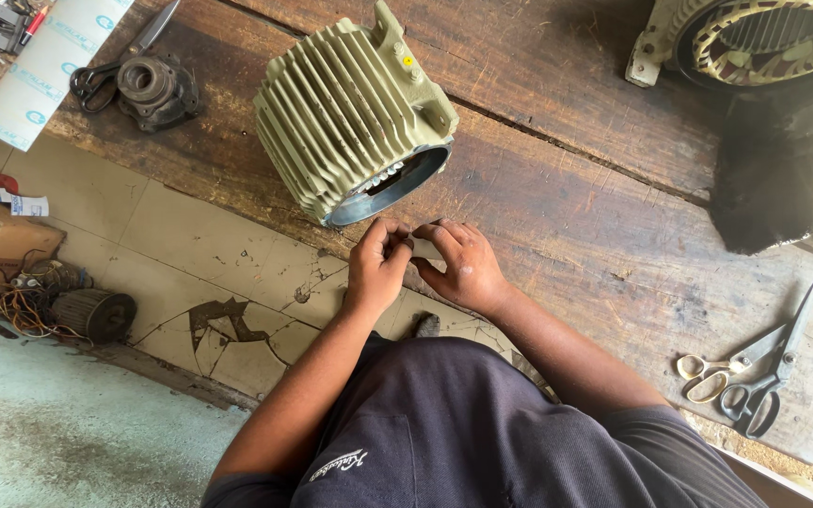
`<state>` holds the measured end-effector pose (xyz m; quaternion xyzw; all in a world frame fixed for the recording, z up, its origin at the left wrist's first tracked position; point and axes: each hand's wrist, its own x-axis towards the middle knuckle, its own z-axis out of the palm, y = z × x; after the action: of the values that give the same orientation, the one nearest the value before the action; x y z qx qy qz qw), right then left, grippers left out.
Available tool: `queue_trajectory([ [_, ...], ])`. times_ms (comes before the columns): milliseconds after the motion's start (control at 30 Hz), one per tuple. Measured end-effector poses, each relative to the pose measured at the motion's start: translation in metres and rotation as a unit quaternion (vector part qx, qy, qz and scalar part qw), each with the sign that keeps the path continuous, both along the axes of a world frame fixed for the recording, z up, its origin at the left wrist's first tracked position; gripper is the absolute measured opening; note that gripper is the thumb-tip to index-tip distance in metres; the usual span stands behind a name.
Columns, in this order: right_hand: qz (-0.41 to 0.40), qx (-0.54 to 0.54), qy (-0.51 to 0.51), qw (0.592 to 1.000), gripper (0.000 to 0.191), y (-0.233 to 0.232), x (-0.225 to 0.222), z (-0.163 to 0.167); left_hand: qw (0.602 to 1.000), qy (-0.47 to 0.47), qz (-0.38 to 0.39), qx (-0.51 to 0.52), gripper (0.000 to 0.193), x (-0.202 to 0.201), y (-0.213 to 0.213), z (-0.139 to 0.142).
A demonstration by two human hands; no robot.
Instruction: The person places small white paper strips into the stator slots of a motor housing on a workbench. They repeatedly pick up strips, insert them into the winding slots, and adjust the housing position to access different areas.
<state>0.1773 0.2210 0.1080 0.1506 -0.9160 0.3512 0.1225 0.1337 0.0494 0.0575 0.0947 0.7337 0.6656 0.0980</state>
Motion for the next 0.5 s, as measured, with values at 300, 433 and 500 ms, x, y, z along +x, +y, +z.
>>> queue_trajectory([
  [300,0.000,-0.005,-0.013,1.000,0.048,0.002,0.004,0.000,0.995,0.073,-0.014,-0.067,0.010,0.001,-0.007,0.014],
  [433,0.007,0.000,-0.007,1.000,0.049,-0.001,0.008,0.003,0.999,-0.029,-0.020,-0.010,0.010,0.003,-0.008,0.010],
  [500,0.003,0.006,-0.016,1.000,0.050,-0.001,0.010,0.004,0.998,-0.061,-0.021,0.023,0.010,0.003,-0.006,0.005],
])
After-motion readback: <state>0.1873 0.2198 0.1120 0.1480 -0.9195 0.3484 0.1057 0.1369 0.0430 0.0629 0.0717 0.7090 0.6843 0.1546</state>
